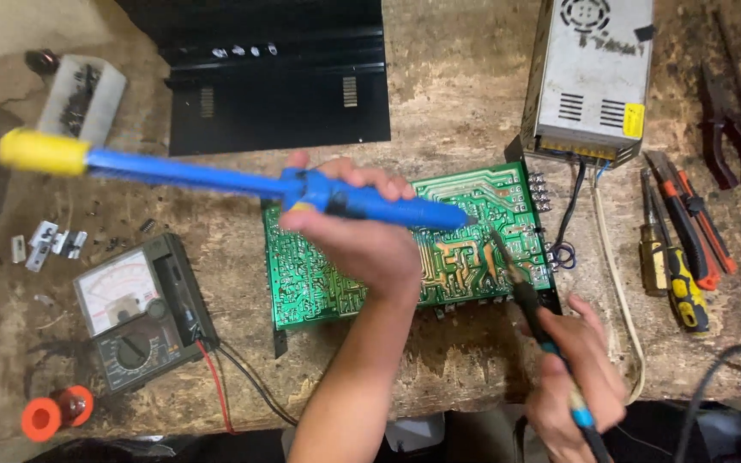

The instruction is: The person uses multimeter probes to test points on a green circuit board. They then use a soldering iron and a hot air gun to work on the board's components.

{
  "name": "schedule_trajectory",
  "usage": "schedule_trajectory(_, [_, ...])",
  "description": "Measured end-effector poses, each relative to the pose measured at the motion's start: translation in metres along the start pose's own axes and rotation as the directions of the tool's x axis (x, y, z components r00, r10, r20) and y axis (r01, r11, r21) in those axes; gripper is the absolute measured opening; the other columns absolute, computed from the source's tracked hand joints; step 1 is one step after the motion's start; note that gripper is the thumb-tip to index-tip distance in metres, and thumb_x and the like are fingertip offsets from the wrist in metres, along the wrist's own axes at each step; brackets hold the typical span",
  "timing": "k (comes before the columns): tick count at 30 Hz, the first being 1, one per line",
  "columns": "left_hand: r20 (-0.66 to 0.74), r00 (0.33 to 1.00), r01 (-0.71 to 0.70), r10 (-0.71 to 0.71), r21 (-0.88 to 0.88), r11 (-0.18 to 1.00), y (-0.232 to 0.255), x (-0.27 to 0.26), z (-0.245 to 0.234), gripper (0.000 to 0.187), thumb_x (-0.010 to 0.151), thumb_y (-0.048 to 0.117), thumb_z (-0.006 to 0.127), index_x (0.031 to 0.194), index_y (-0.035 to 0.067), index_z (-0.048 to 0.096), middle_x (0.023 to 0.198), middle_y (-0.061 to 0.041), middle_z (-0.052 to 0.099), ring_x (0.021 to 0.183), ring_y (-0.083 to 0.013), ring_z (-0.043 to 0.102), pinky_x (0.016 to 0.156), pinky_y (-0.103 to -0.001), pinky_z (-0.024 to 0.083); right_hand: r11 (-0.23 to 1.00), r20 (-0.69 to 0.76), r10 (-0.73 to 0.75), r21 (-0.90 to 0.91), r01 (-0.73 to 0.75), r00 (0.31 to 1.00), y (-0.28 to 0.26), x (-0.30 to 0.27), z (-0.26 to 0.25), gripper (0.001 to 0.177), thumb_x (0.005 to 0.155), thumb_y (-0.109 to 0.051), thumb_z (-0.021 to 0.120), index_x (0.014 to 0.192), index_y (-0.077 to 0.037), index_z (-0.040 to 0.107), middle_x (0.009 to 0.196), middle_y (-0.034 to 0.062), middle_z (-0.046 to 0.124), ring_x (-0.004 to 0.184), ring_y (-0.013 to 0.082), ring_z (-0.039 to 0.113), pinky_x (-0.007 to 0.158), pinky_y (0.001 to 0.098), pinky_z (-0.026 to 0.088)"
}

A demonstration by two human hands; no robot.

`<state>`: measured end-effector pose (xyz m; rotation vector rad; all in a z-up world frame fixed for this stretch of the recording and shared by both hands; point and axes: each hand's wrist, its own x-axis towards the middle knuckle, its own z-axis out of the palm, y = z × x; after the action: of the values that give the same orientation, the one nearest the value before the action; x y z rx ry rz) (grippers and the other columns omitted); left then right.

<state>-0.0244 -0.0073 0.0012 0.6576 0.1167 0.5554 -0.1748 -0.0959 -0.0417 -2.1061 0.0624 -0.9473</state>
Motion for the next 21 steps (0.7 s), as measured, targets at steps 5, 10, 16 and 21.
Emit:
schedule_trajectory(5, [0.458,0.853,0.242,-0.249,0.075,0.967,0.069,-0.026,-0.006,0.039,0.077,0.051,0.049,0.078,0.012,0.046,0.061,0.001,0.048,0.043,-0.0089,0.047,0.038,-0.021,0.042,-0.053,0.435,0.841,0.658,-0.751,0.322,0.025,-0.014,-0.070,0.038,0.082,-0.021,0.038,0.119,-0.023,0.046,0.092,0.0082,0.056,0.029,-0.0106,0.024,0.023,0.0042,0.012])
schedule_trajectory(10, [0.260,0.046,-0.221,-0.965,0.944,0.243,0.095,-0.064,-0.041,0.031,0.068,0.035,0.058,0.091,0.017,0.048,0.080,-0.003,0.055,0.069,-0.0173,0.055,0.061,-0.029,0.044,0.607,0.124,0.428,0.695,-0.386,0.895,0.035,0.006,-0.089,0.040,0.088,-0.039,0.053,0.115,-0.009,0.050,0.088,0.0172,0.057,0.074,0.0251,0.059,0.083,0.0442,0.049])
schedule_trajectory(16, [-0.234,-0.259,-0.534,-0.937,0.843,-0.063,0.093,-0.098,-0.033,0.039,0.082,0.030,0.030,0.113,0.032,0.008,0.077,-0.022,0.048,0.070,-0.0399,0.048,0.062,-0.046,0.036,0.784,0.523,0.250,0.384,-0.487,0.815,0.022,-0.001,-0.090,0.046,0.079,-0.043,0.044,0.094,-0.002,0.059,0.097,0.0217,0.055,0.080,0.0295,0.059,0.060,0.0248,0.030])
schedule_trajectory(21, [0.264,0.026,-0.617,-0.964,0.764,0.192,0.080,-0.139,-0.063,0.042,0.083,0.024,0.033,0.124,0.011,0.033,0.094,-0.026,0.045,0.039,-0.0499,0.050,0.031,-0.060,0.039,0.840,0.537,-0.014,0.464,-0.282,0.843,-0.017,0.004,-0.064,0.043,0.088,-0.046,0.037,0.094,-0.010,0.058,0.089,0.0171,0.059,0.078,0.0225,0.068,0.072,0.0272,0.051])
